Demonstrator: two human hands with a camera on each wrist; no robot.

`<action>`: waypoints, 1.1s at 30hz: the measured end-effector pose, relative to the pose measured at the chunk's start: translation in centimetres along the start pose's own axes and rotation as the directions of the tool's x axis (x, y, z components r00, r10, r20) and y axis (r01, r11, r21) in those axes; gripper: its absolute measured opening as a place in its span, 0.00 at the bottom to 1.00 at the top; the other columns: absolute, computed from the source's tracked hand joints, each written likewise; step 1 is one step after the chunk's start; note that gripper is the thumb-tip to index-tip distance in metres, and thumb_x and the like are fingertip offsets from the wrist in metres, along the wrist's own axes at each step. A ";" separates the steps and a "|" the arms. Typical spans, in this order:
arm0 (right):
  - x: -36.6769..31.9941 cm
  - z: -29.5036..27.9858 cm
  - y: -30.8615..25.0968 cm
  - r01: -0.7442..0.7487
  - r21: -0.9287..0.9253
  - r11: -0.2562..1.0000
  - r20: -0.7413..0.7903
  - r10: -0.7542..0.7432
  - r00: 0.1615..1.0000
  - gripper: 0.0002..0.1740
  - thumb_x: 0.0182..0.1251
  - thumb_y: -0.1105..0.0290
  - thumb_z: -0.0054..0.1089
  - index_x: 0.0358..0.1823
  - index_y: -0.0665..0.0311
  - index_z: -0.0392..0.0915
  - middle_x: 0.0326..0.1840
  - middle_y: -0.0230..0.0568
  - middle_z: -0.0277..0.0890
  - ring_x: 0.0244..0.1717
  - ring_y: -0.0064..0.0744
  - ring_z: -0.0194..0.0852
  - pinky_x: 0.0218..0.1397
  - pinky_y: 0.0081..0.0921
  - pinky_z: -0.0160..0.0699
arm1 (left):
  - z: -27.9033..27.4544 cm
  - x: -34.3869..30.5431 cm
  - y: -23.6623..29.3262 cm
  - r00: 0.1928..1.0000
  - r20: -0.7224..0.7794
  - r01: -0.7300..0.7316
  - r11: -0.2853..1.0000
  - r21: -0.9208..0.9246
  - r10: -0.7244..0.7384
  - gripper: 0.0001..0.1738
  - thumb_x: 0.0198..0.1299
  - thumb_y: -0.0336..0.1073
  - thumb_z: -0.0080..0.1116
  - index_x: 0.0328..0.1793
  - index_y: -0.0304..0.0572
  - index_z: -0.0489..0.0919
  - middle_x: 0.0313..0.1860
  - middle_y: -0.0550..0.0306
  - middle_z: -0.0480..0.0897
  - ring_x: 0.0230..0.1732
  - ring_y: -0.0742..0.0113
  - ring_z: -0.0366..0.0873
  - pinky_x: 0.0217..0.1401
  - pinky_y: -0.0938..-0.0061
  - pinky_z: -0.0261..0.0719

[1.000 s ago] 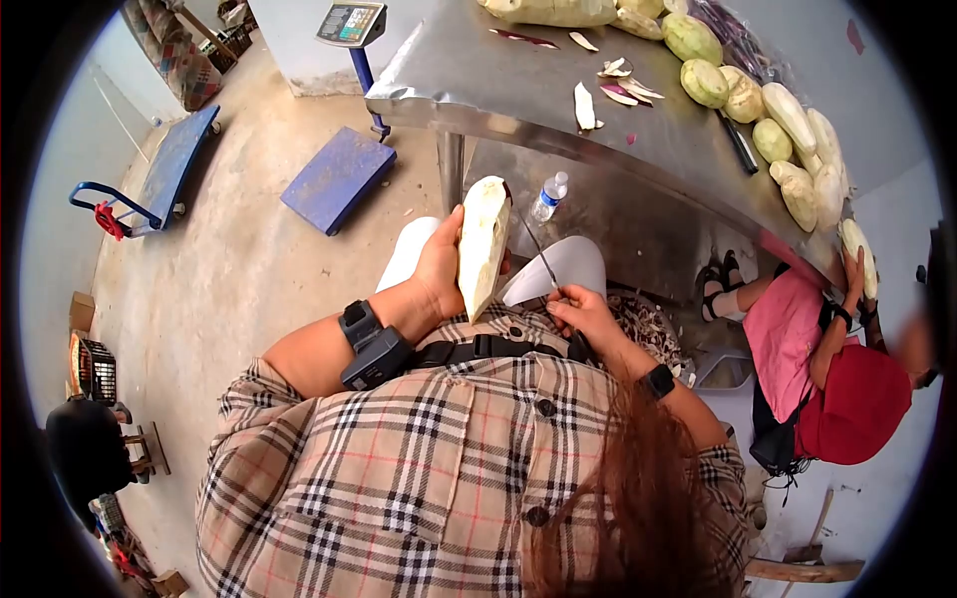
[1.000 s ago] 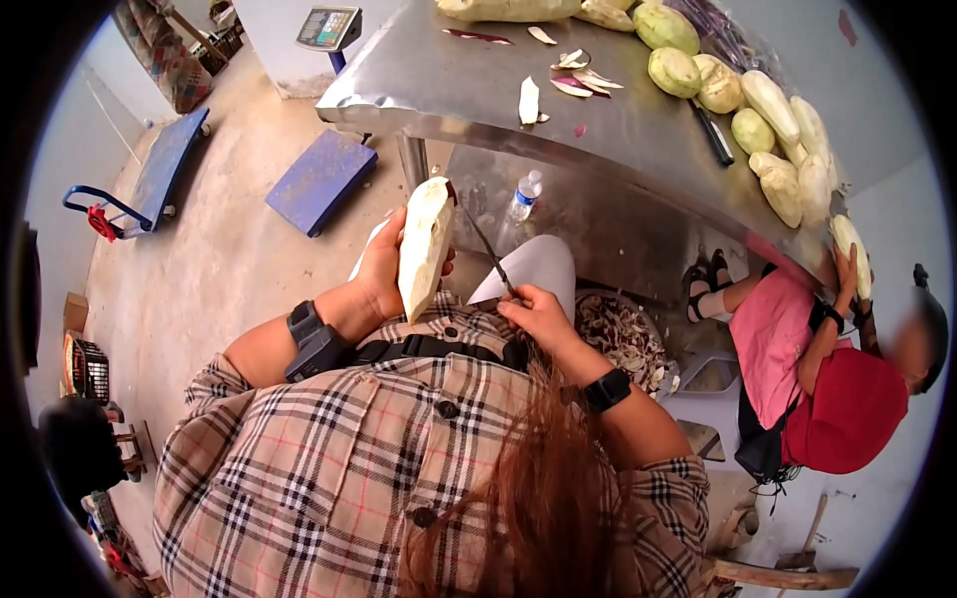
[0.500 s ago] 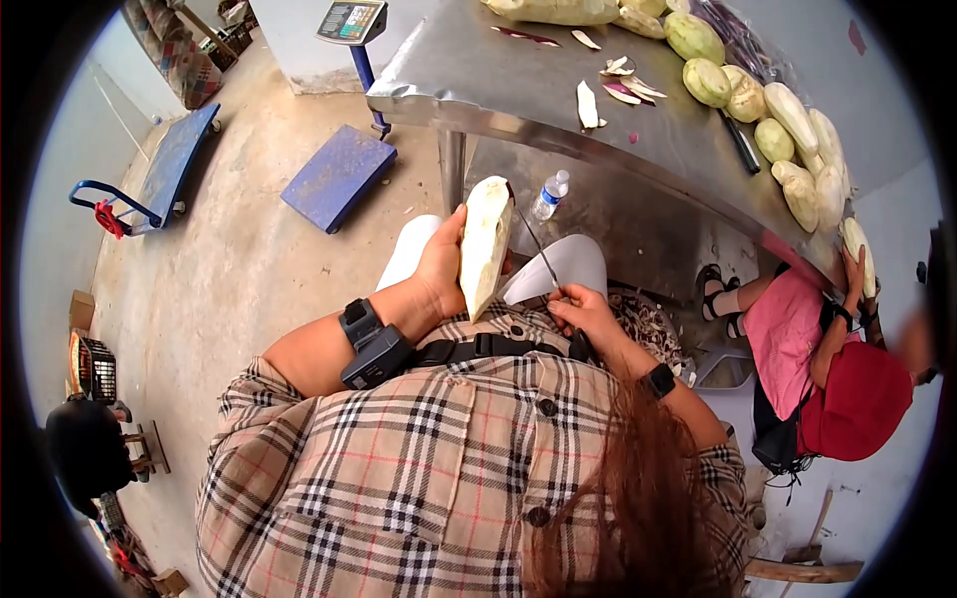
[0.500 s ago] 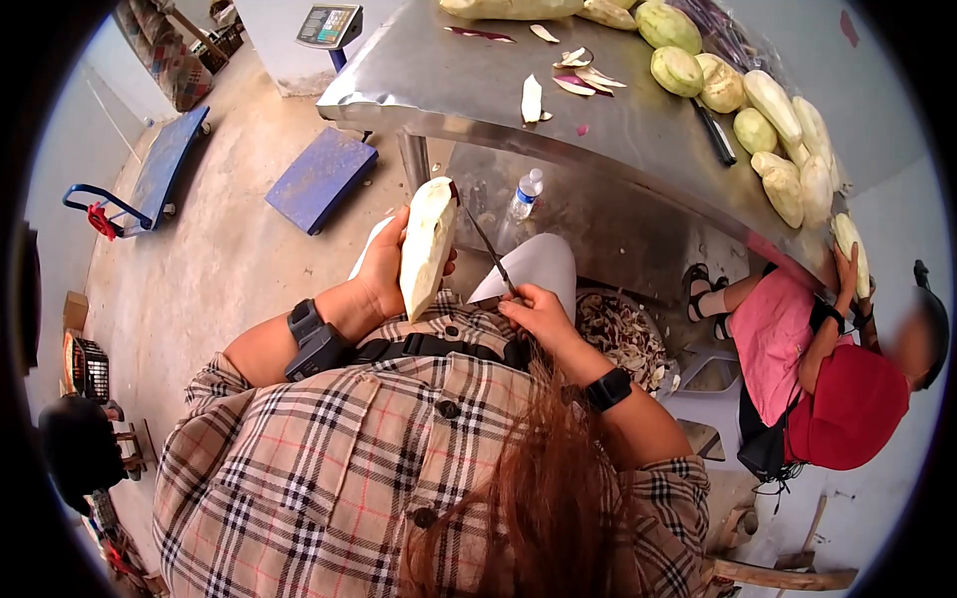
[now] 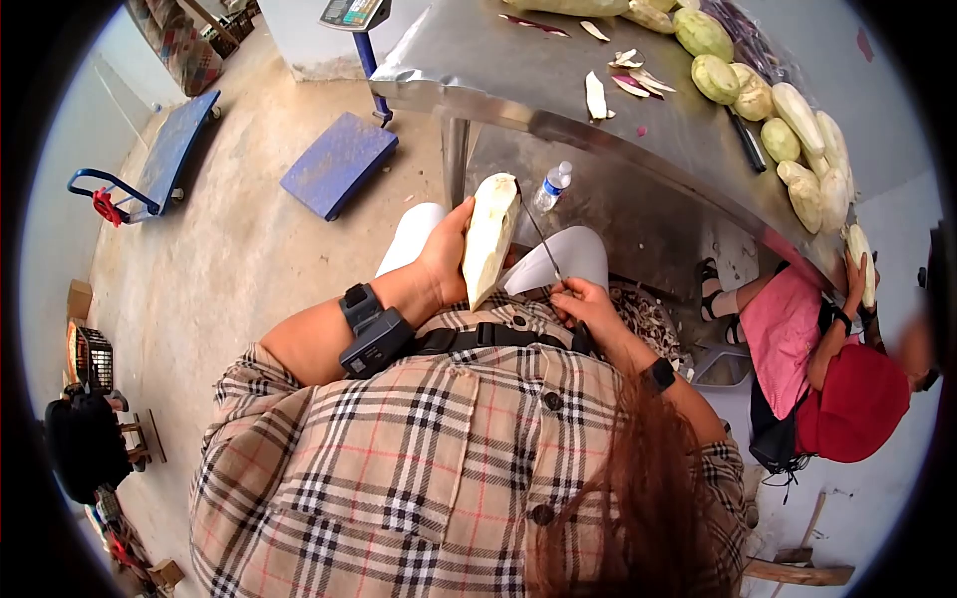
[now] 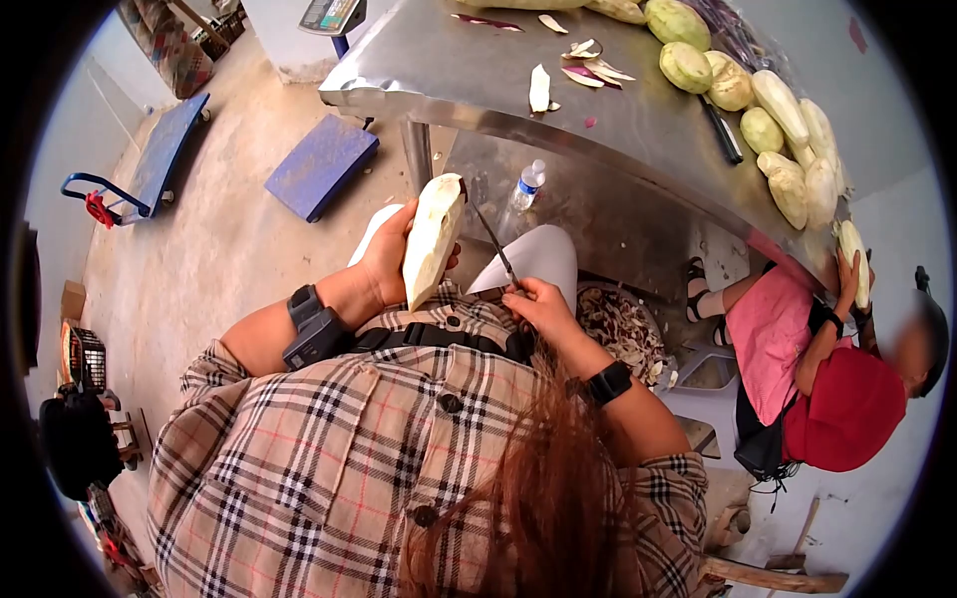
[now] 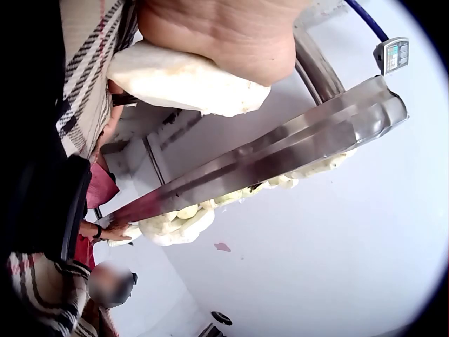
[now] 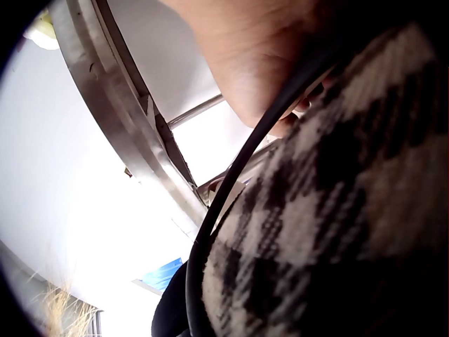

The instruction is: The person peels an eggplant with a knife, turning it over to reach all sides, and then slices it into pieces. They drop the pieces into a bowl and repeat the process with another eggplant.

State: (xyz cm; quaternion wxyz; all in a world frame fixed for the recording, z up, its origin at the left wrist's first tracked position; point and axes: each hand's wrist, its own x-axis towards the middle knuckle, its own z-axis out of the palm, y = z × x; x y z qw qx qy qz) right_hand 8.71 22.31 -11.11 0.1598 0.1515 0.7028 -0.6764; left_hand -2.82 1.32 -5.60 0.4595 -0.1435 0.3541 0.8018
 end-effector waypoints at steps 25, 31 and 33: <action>-0.3 -0.1 -0.6 -0.016 0.052 0.999 -0.018 0.017 1.000 0.10 0.59 0.70 0.57 0.39 0.67 0.71 0.24 0.27 0.69 0.23 0.15 0.64 0.26 0.14 0.62 | -0.2 0.1 -0.1 0.998 0.007 -0.067 0.998 -0.001 0.067 0.30 0.62 0.60 0.32 0.51 0.43 0.73 0.33 0.48 0.78 0.31 0.55 0.76 0.32 0.67 0.75; -0.8 -0.1 -2.5 0.041 0.053 0.998 -0.037 -0.039 0.999 0.10 0.59 0.71 0.56 0.40 0.68 0.70 0.23 0.28 0.69 0.21 0.13 0.62 0.24 0.13 0.61 | 0.7 -1.0 0.9 0.990 0.089 -0.114 0.993 -0.001 0.114 0.32 0.60 0.63 0.33 0.51 0.46 0.73 0.33 0.50 0.78 0.30 0.58 0.76 0.30 0.69 0.74; -1.2 -0.3 -3.6 0.083 0.043 0.996 -0.039 -0.081 0.996 0.11 0.59 0.71 0.56 0.40 0.69 0.70 0.23 0.28 0.68 0.20 0.13 0.61 0.22 0.12 0.60 | 0.9 -1.2 1.3 0.980 0.147 -0.130 0.991 -0.023 0.132 0.32 0.60 0.64 0.33 0.51 0.46 0.73 0.34 0.50 0.77 0.29 0.59 0.76 0.29 0.70 0.74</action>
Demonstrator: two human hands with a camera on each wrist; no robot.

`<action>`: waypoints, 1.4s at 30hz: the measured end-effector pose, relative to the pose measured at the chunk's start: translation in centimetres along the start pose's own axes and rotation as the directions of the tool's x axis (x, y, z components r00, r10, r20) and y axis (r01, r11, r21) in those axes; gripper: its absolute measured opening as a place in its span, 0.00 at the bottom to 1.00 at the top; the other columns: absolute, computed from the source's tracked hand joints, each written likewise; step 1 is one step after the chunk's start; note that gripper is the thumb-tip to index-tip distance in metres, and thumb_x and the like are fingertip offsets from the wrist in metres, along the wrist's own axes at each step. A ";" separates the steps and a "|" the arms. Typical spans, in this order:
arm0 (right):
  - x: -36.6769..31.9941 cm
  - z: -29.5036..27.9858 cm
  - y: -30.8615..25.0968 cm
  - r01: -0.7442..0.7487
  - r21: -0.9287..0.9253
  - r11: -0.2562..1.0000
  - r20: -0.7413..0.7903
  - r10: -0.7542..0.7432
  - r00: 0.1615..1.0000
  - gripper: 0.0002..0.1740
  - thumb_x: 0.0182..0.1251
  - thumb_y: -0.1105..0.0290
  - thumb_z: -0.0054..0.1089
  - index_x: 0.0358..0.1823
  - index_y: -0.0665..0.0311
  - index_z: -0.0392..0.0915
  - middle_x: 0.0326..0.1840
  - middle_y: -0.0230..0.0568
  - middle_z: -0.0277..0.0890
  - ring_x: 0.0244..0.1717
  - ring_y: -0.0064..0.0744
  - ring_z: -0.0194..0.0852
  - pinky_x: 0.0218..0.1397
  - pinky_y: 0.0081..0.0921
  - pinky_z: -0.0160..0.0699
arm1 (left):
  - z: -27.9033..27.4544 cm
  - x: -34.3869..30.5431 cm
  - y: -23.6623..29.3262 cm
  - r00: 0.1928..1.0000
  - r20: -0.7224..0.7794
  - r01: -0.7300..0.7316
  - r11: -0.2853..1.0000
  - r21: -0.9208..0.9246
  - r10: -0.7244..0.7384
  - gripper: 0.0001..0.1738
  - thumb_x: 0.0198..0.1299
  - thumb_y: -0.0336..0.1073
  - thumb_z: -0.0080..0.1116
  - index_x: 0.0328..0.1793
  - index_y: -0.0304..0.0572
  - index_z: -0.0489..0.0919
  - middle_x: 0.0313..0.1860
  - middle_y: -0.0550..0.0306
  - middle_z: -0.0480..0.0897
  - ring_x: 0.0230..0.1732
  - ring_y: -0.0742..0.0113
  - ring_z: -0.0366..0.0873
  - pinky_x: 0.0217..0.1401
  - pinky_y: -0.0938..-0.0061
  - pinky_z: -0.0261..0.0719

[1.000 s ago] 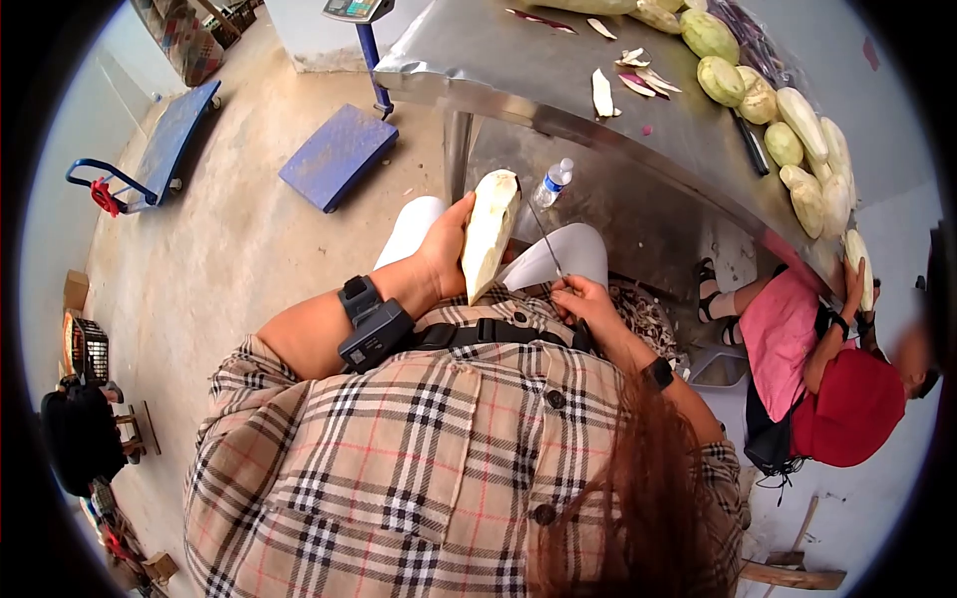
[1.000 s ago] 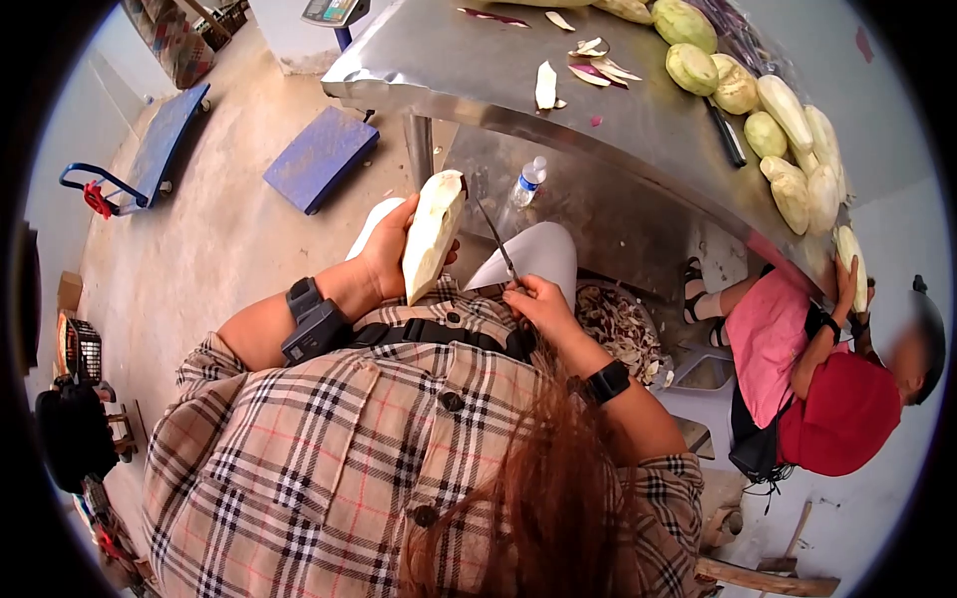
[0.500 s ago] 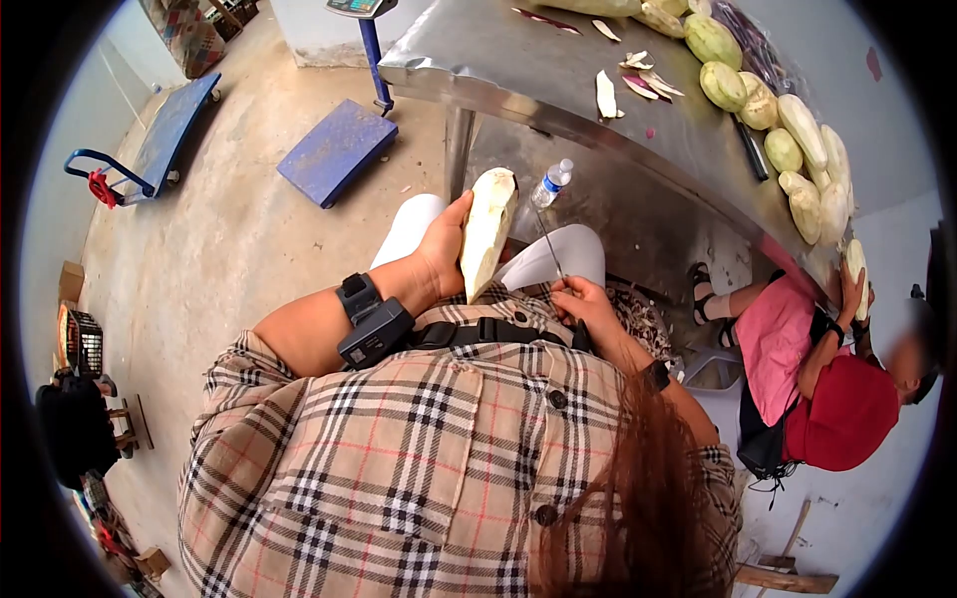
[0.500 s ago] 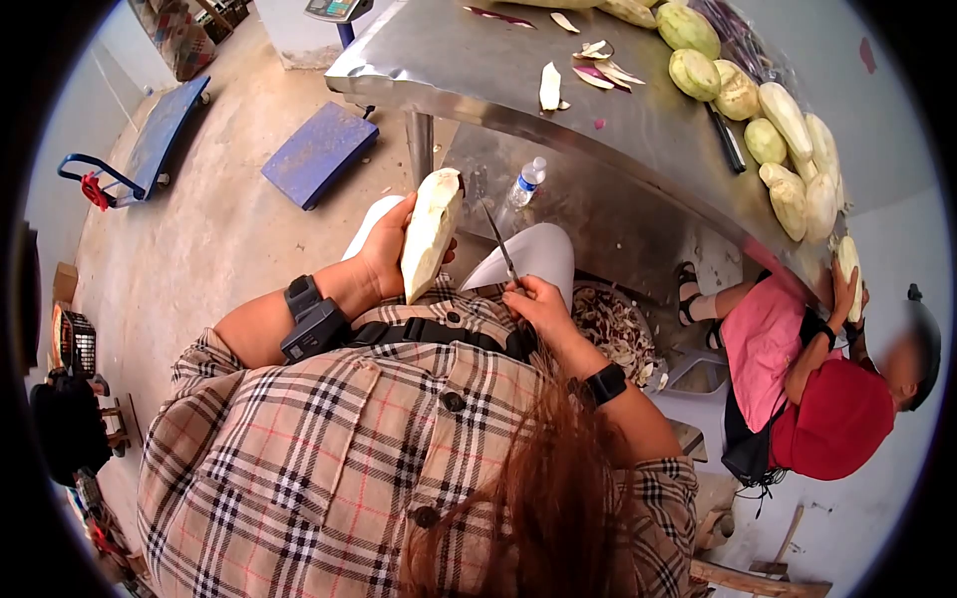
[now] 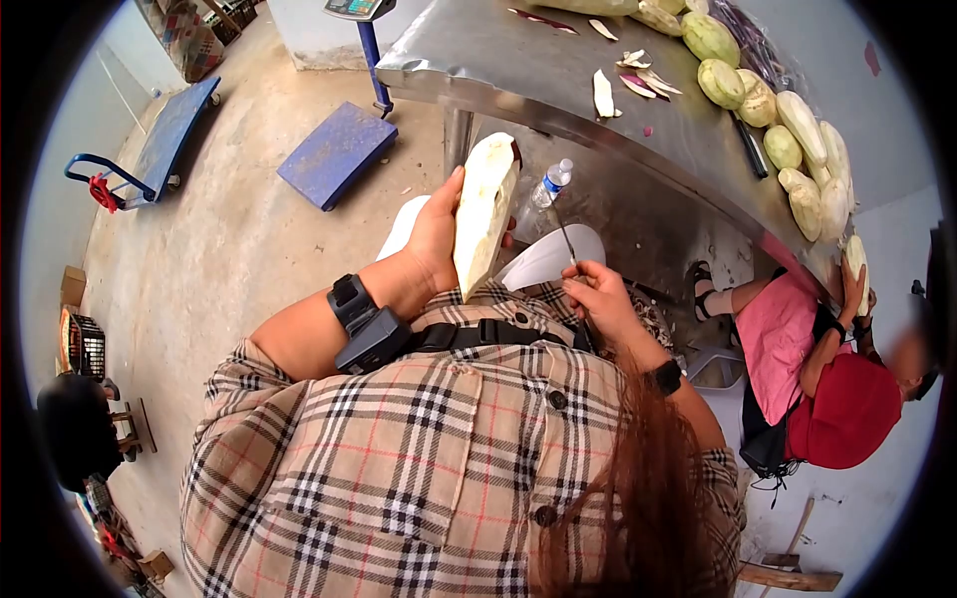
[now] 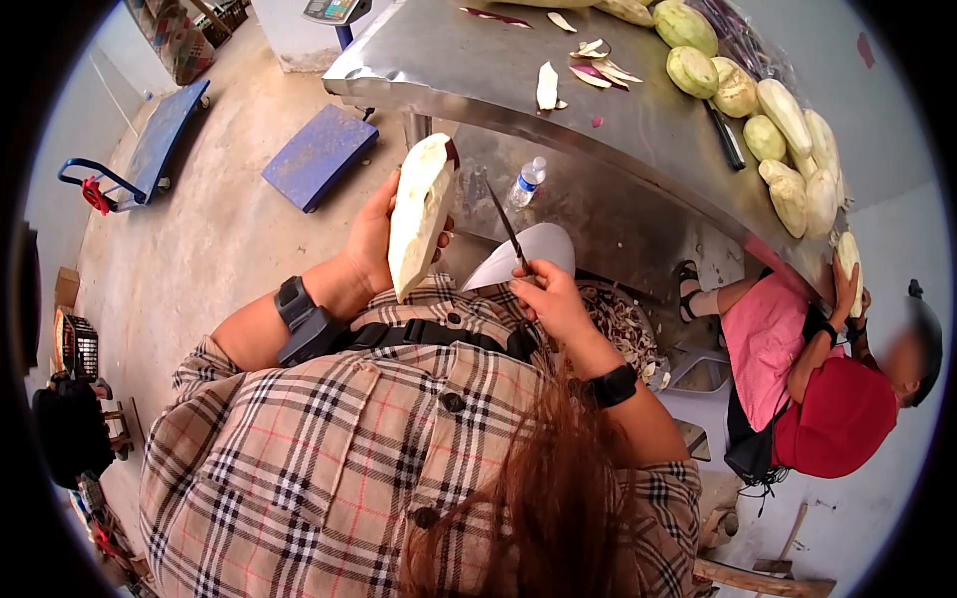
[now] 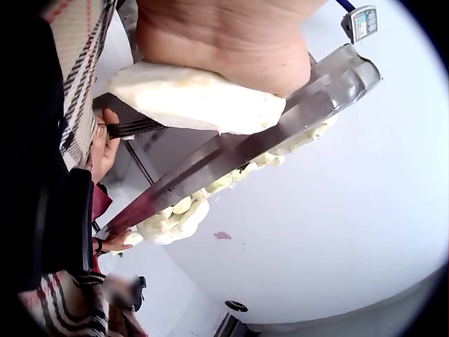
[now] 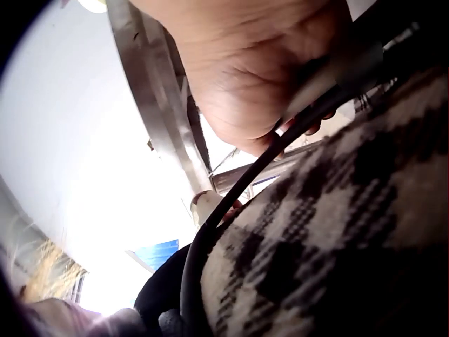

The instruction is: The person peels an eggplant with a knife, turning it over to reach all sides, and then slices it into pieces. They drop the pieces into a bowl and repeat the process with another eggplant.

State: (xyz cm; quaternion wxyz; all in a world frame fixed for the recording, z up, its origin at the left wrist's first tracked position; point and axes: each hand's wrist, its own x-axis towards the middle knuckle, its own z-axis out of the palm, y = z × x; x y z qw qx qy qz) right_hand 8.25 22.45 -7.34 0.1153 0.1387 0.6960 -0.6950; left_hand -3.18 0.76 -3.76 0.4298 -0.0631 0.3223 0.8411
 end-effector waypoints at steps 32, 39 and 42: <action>-6.4 1.6 -11.6 0.480 0.355 0.802 -0.071 -0.489 0.870 0.23 0.60 0.66 0.57 0.52 0.71 0.63 0.35 0.39 0.72 0.19 0.16 0.64 0.20 0.10 0.61 | 11.9 -2.1 -1.2 0.811 0.582 -0.036 0.990 0.140 -0.053 0.35 0.63 0.61 0.31 0.59 0.37 0.67 0.46 0.47 0.77 0.32 0.56 0.79 0.33 0.75 0.75; -6.1 1.7 -11.4 0.361 0.341 0.868 -0.087 -0.353 0.931 0.19 0.58 0.63 0.59 0.44 0.69 0.66 0.29 0.37 0.73 0.18 0.19 0.67 0.15 0.09 0.59 | 11.4 -1.3 -1.8 0.862 0.466 0.085 0.963 0.255 -0.199 0.37 0.62 0.64 0.29 0.54 0.36 0.69 0.36 0.45 0.79 0.30 0.56 0.79 0.33 0.74 0.77; -5.8 1.3 -10.7 0.366 0.359 0.859 -0.094 -0.356 0.930 0.19 0.58 0.63 0.60 0.44 0.69 0.66 0.29 0.36 0.73 0.18 0.19 0.68 0.15 0.09 0.59 | 11.4 -0.6 -1.6 0.844 0.463 0.136 0.942 0.306 -0.272 0.37 0.62 0.64 0.30 0.53 0.36 0.70 0.36 0.45 0.79 0.30 0.56 0.79 0.34 0.72 0.77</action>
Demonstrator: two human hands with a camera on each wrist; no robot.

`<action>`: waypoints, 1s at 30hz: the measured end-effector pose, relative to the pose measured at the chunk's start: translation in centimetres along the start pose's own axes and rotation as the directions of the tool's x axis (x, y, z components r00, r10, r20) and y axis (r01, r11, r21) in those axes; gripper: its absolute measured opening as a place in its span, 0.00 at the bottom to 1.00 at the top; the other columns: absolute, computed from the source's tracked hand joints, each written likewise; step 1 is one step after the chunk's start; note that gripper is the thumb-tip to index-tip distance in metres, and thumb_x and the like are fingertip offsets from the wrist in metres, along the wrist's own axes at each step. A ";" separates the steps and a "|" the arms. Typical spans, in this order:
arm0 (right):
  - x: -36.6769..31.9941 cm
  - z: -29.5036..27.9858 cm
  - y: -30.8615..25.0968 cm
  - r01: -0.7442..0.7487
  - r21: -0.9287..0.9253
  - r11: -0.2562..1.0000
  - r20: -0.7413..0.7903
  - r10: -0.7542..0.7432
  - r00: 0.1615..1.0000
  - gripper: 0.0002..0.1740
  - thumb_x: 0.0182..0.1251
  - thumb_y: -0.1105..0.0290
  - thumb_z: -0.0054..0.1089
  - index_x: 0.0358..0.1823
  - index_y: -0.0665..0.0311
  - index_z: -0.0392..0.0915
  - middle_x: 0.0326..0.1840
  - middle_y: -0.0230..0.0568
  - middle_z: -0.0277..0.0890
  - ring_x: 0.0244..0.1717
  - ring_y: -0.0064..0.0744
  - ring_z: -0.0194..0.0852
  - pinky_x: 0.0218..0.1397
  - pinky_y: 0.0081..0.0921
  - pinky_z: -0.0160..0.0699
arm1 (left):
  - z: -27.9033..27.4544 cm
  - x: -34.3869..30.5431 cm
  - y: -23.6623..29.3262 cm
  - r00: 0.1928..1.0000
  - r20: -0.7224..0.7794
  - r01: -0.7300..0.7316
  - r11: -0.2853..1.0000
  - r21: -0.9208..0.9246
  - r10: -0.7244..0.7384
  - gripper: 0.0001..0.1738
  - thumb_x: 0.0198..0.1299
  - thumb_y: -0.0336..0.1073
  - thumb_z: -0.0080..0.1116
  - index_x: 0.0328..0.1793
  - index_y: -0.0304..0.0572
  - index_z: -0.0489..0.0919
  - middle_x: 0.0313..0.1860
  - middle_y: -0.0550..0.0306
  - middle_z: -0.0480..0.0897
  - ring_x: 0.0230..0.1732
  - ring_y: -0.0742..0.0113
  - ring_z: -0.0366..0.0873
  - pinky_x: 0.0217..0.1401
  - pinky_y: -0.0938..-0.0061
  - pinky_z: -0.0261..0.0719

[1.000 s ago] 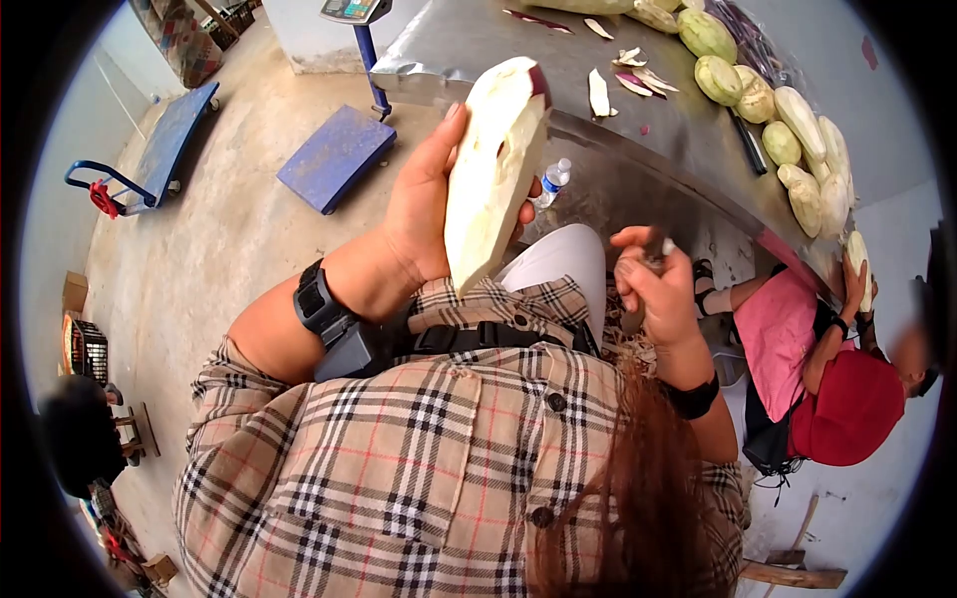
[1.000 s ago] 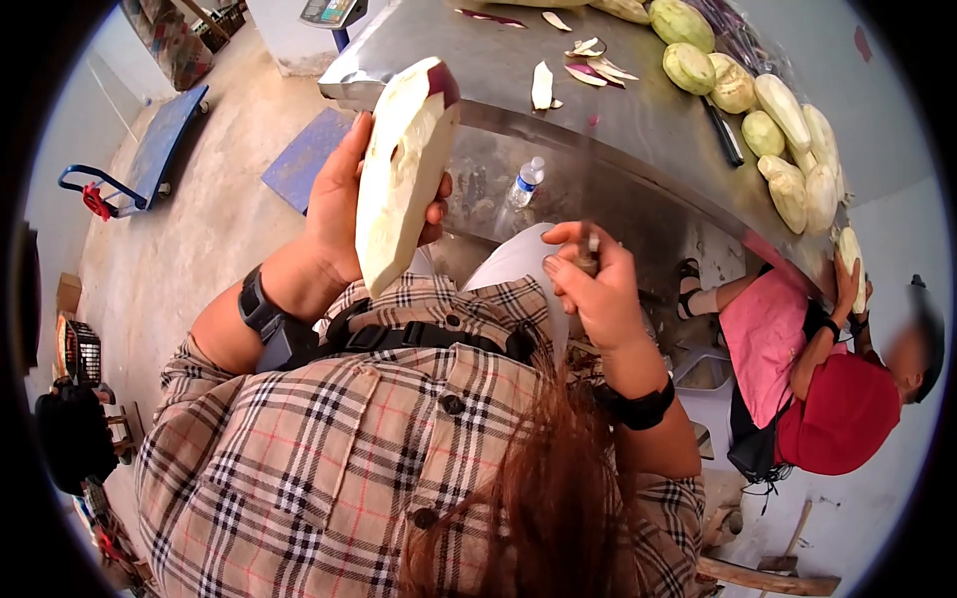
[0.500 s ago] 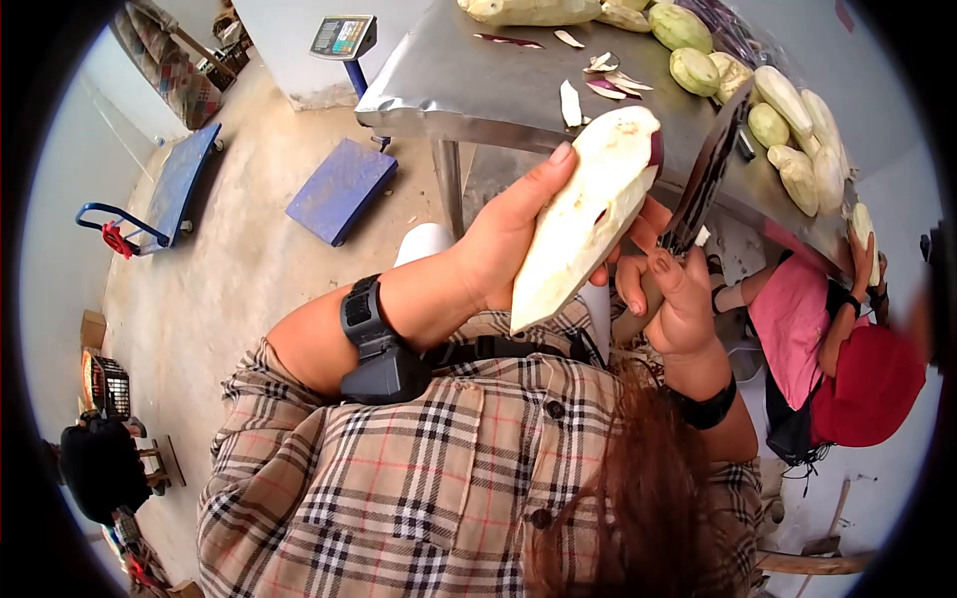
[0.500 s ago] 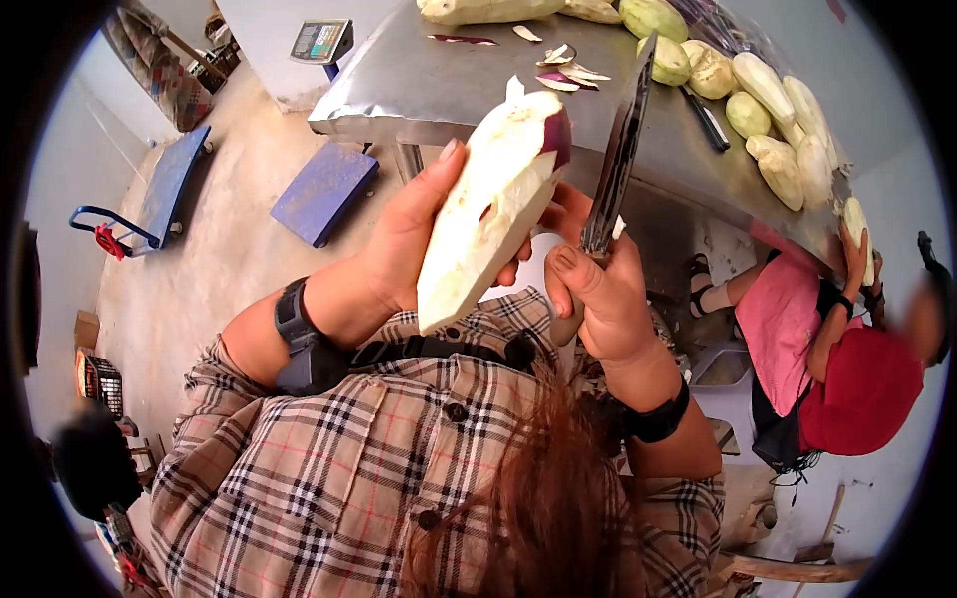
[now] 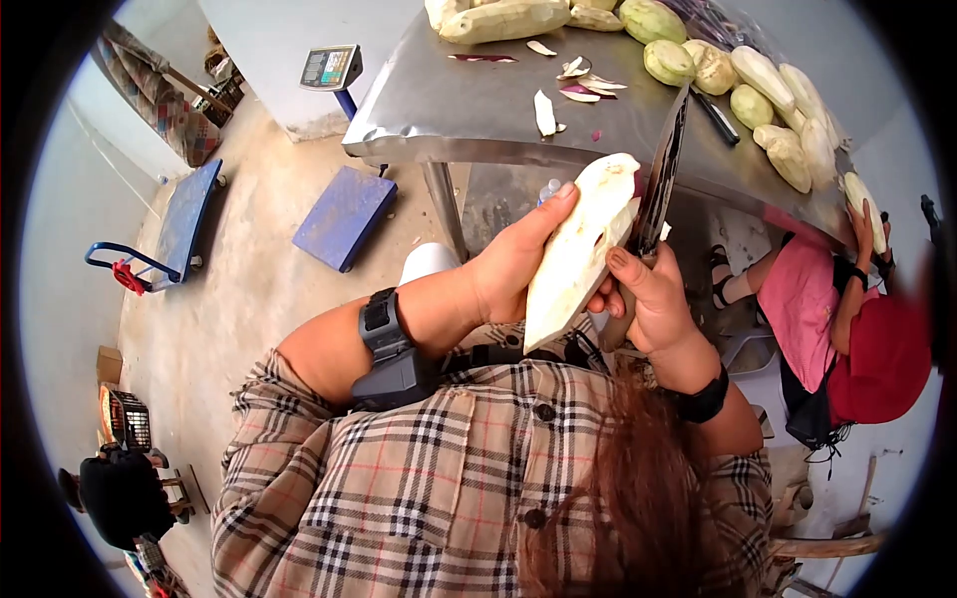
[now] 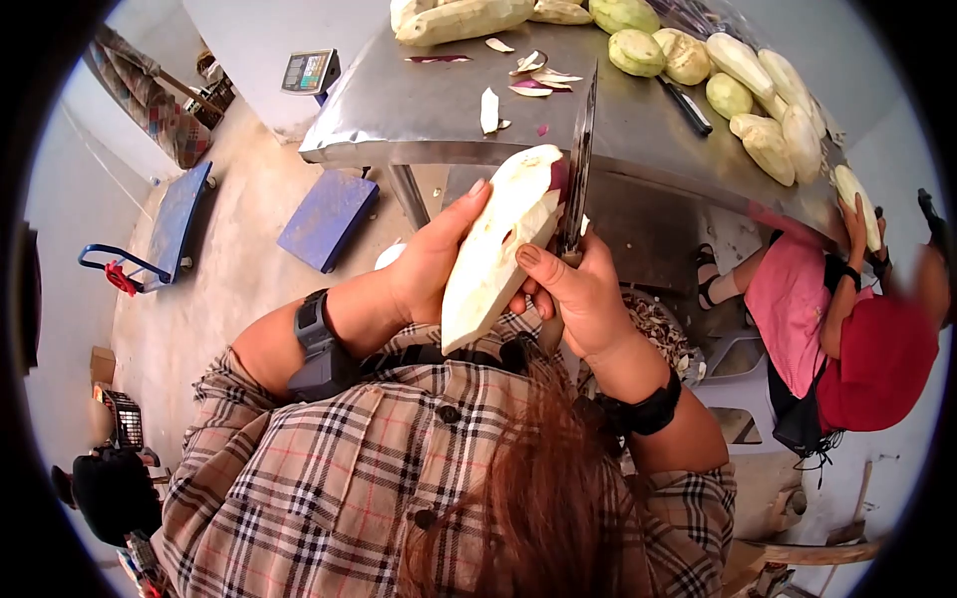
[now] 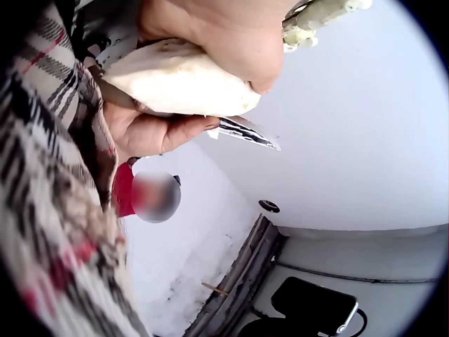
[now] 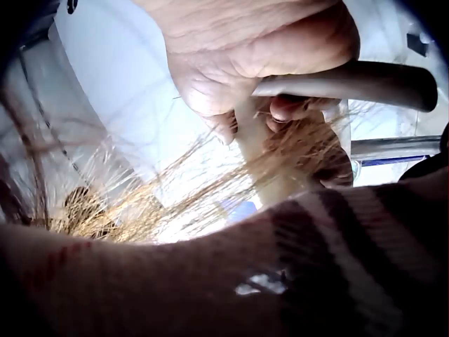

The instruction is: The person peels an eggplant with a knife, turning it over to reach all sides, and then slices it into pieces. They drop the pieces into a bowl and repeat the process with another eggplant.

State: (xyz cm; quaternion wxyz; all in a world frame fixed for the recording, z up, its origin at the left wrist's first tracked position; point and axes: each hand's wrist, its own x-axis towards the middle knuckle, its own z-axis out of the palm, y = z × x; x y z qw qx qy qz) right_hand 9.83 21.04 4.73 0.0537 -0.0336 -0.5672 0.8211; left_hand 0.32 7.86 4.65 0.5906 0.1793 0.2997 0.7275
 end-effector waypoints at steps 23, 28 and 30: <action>-2.5 -1.0 -0.6 0.303 -0.879 0.367 0.280 -0.114 0.953 0.23 0.55 0.65 0.60 0.48 0.71 0.67 0.42 0.53 0.71 0.42 0.52 0.70 0.45 0.34 0.70 | -3.2 -0.5 -1.1 0.979 -0.180 -0.142 0.953 -0.267 0.096 0.32 0.64 0.60 0.29 0.58 0.45 0.70 0.43 0.51 0.79 0.36 0.58 0.78 0.40 0.65 0.78; -2.6 -1.8 -0.7 0.154 -0.920 0.360 0.156 -0.022 0.987 0.27 0.55 0.59 0.60 0.51 0.69 0.65 0.42 0.53 0.72 0.41 0.53 0.71 0.44 0.34 0.70 | -3.5 -0.6 -1.3 0.980 -0.189 -0.111 0.965 -0.238 0.066 0.32 0.64 0.60 0.29 0.59 0.46 0.69 0.43 0.51 0.79 0.38 0.57 0.79 0.41 0.65 0.78; -2.8 -2.1 -0.7 0.099 -0.942 0.321 0.101 -0.010 0.995 0.28 0.55 0.59 0.60 0.51 0.69 0.64 0.42 0.53 0.72 0.41 0.53 0.71 0.44 0.34 0.70 | -3.6 -0.5 -1.5 0.984 -0.168 -0.105 0.962 -0.251 0.063 0.32 0.64 0.60 0.29 0.59 0.46 0.69 0.44 0.51 0.79 0.39 0.58 0.79 0.43 0.64 0.78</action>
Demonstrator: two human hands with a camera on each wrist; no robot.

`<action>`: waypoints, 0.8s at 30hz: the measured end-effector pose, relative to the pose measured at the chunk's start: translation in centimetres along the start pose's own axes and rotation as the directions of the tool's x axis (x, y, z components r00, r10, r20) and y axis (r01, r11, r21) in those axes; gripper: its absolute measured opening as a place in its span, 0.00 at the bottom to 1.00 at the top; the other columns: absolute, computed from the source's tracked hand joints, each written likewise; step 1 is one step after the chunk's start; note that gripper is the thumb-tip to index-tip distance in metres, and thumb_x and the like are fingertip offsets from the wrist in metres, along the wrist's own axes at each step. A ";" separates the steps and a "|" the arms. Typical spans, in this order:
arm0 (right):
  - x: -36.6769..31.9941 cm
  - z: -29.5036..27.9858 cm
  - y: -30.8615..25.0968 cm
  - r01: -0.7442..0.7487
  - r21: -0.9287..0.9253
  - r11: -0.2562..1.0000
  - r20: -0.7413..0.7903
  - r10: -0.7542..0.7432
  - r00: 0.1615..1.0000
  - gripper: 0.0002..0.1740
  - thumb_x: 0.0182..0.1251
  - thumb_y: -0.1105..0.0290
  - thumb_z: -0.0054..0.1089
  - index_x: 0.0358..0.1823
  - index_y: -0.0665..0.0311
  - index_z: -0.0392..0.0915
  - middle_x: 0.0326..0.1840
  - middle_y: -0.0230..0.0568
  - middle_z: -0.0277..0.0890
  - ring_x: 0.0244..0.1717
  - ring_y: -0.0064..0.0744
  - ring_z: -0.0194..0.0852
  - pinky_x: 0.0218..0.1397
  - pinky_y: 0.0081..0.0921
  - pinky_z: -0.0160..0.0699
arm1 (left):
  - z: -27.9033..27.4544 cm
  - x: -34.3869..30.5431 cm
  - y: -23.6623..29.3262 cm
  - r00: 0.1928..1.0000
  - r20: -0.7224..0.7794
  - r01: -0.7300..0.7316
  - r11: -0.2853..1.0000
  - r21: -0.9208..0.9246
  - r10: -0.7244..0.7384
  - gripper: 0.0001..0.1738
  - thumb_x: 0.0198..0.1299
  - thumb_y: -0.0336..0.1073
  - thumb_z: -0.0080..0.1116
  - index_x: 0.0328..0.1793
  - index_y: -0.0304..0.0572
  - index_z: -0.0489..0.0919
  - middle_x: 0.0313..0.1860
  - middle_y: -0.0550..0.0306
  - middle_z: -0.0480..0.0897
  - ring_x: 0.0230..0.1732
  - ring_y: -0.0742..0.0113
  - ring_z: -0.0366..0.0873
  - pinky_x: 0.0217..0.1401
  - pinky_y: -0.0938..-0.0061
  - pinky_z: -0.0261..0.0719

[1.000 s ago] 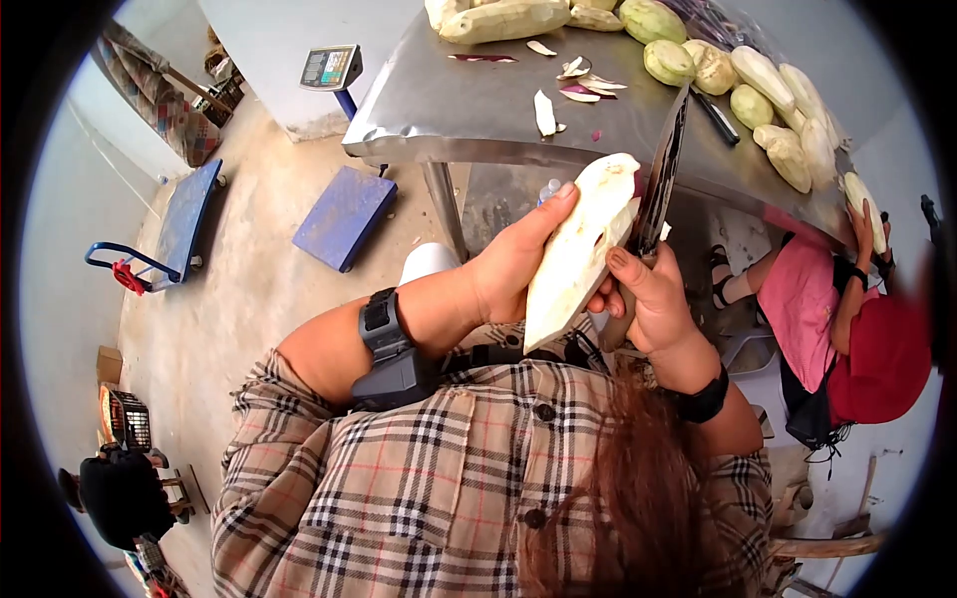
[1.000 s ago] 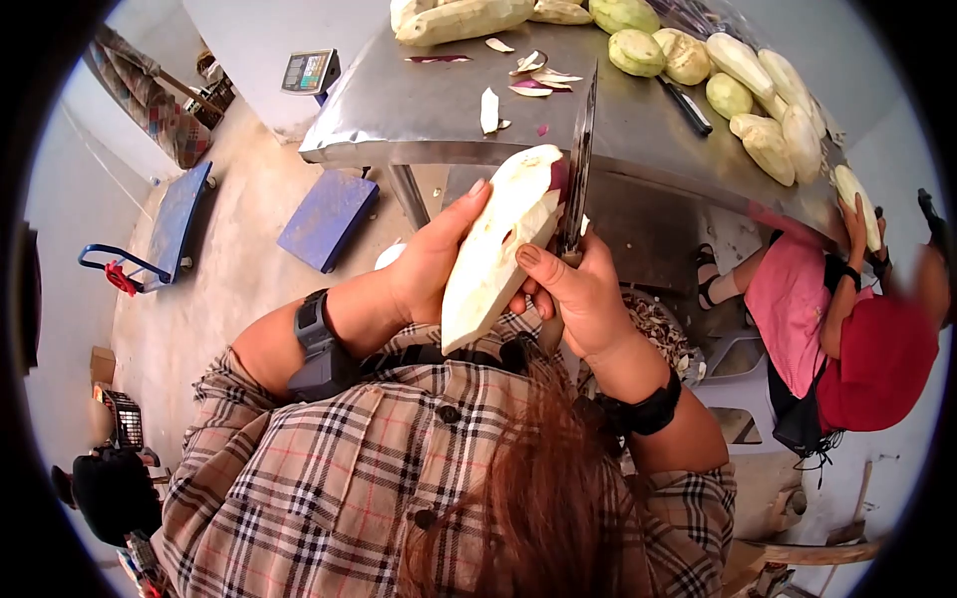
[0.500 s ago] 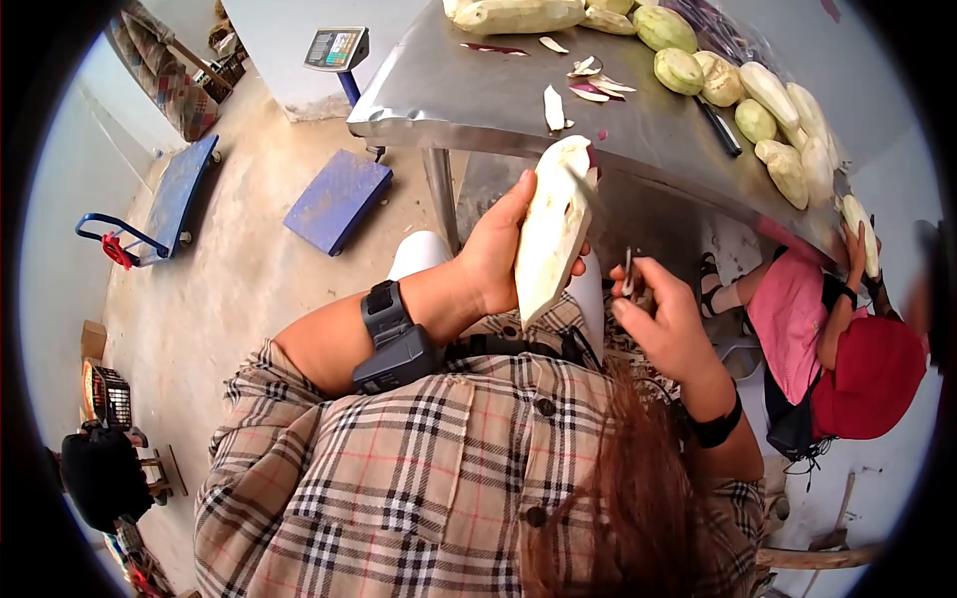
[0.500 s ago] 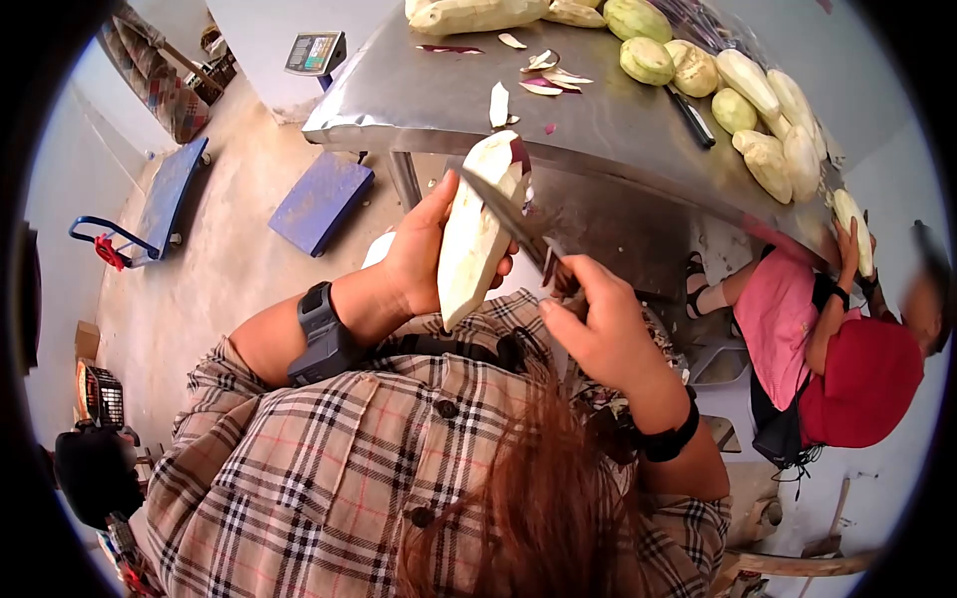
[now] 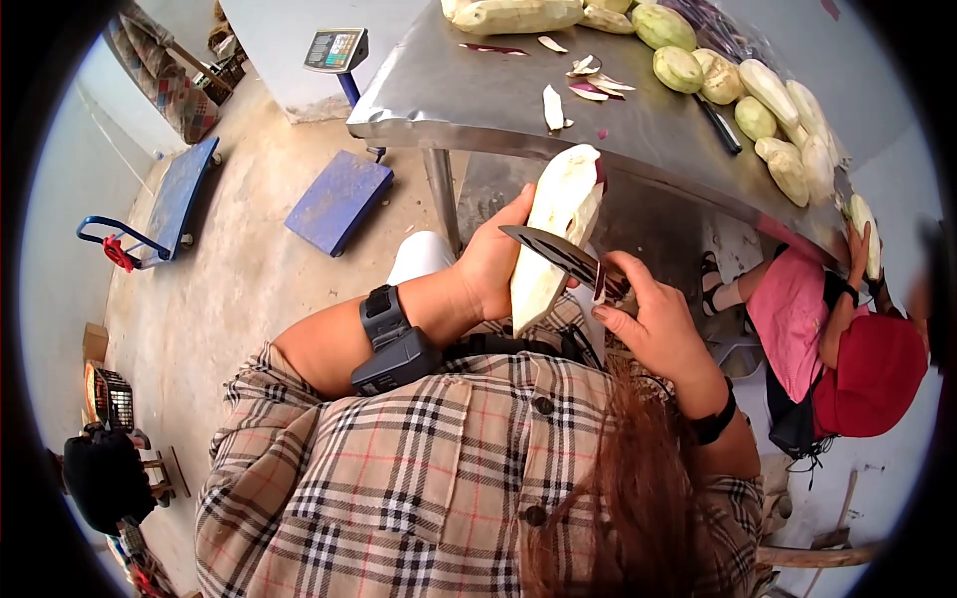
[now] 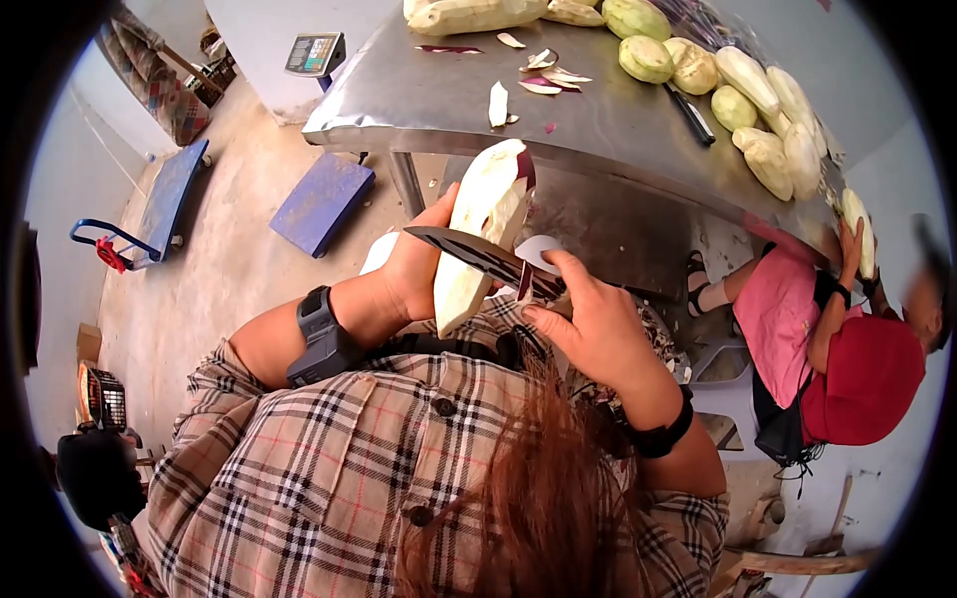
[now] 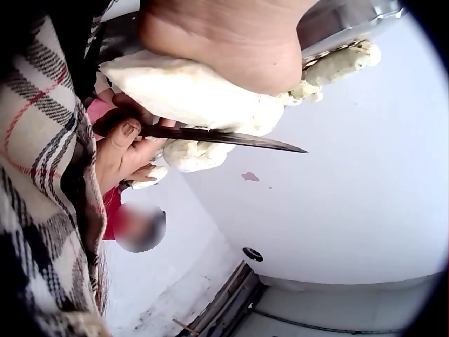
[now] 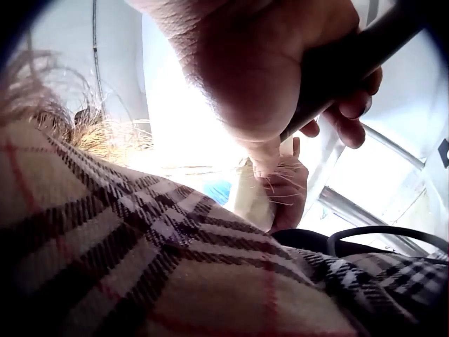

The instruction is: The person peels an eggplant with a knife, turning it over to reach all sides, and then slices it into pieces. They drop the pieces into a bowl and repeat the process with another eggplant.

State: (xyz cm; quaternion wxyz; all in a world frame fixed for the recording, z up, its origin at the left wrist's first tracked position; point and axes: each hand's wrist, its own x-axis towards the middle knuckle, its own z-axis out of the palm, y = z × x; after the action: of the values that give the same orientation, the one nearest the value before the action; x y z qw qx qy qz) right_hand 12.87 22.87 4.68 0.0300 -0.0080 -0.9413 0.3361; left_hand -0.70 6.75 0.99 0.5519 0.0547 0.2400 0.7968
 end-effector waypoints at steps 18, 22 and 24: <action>-2.1 -1.4 1.2 0.056 0.054 0.997 -0.086 -0.052 0.995 0.20 0.58 0.58 0.57 0.28 0.69 0.63 0.24 0.54 0.71 0.27 0.57 0.69 0.27 0.37 0.67 | 2.1 2.5 -1.5 0.990 0.115 0.062 0.990 0.124 -0.076 0.30 0.65 0.59 0.29 0.56 0.45 0.70 0.40 0.54 0.78 0.34 0.60 0.77 0.36 0.68 0.76; -2.9 -1.1 1.9 0.056 -0.052 0.997 -0.239 -0.067 0.969 0.20 0.57 0.60 0.59 0.27 0.69 0.62 0.23 0.54 0.70 0.26 0.58 0.69 0.26 0.38 0.66 | 2.7 2.4 -2.1 0.990 0.032 0.130 0.975 0.182 -0.137 0.28 0.64 0.55 0.31 0.54 0.42 0.70 0.38 0.51 0.78 0.33 0.59 0.76 0.34 0.68 0.77; -3.3 -1.4 3.6 0.014 -0.024 1.000 -0.300 -0.020 0.954 0.19 0.56 0.61 0.60 0.26 0.68 0.62 0.22 0.54 0.70 0.26 0.57 0.68 0.25 0.38 0.66 | 2.8 2.3 -2.5 0.985 0.011 0.170 0.974 0.152 -0.174 0.27 0.63 0.52 0.32 0.53 0.39 0.71 0.37 0.48 0.78 0.33 0.58 0.76 0.33 0.68 0.78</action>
State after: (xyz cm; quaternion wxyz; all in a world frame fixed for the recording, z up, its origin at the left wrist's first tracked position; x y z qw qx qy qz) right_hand 16.19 26.41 3.35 0.1755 -0.0512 -0.9295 0.3204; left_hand 1.50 10.40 1.95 0.6161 0.0848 0.2964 0.7248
